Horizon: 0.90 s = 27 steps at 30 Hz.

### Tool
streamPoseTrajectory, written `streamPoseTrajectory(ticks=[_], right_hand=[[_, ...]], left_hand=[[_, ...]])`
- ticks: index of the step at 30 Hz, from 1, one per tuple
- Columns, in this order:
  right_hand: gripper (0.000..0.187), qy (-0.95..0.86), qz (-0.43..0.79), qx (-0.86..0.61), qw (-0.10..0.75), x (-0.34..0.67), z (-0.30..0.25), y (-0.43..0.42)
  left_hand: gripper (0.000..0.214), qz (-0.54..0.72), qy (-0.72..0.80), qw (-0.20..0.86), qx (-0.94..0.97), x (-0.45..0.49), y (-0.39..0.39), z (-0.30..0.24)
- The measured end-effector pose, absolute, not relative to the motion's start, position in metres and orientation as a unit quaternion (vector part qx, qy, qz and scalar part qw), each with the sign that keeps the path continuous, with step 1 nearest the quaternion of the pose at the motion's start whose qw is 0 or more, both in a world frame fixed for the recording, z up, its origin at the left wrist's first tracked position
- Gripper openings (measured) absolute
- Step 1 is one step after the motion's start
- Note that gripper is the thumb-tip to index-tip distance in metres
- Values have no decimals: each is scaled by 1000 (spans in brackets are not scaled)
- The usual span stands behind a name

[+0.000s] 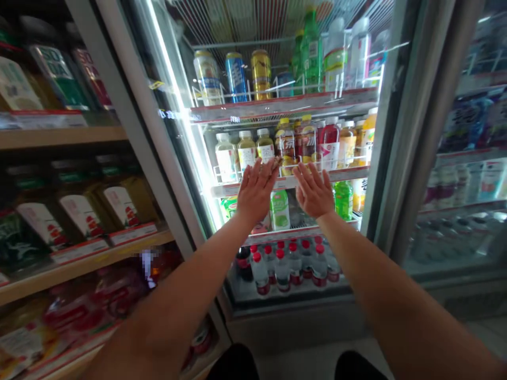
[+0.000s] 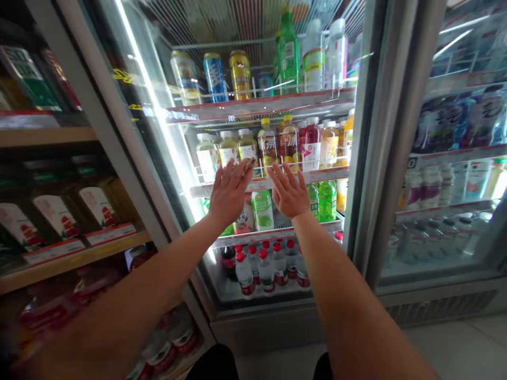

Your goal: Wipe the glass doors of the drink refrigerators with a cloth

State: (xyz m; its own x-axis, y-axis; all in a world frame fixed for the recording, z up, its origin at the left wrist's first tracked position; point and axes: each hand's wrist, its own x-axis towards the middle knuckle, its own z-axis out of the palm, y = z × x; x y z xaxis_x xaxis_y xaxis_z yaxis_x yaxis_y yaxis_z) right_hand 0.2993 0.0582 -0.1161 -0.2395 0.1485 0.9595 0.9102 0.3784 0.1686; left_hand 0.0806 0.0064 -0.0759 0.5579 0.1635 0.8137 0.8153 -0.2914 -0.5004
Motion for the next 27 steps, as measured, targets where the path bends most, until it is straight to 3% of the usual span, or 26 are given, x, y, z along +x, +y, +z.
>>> streamPoseTrajectory(ticks=[6, 12, 18, 24, 27], right_hand=[[55, -676, -409, -378, 482, 300, -117, 60], [55, -678, -410, -384, 474, 301, -116, 57], [57, -694, -384, -389, 469, 301, -116, 58], [56, -680, -404, -393, 470, 301, -116, 58], [56, -683, -400, -391, 469, 300, -116, 59]], left_hand=[[56, -225, -208, 524, -794, 84, 12, -107], [60, -322, -310, 519, -729, 85, 12, -80], [56, -225, -197, 535, -790, 78, 7, -98], [62, -362, -323, 539, -688, 60, 10, -60], [62, -332, -287, 543, -716, 55, 8, -80]])
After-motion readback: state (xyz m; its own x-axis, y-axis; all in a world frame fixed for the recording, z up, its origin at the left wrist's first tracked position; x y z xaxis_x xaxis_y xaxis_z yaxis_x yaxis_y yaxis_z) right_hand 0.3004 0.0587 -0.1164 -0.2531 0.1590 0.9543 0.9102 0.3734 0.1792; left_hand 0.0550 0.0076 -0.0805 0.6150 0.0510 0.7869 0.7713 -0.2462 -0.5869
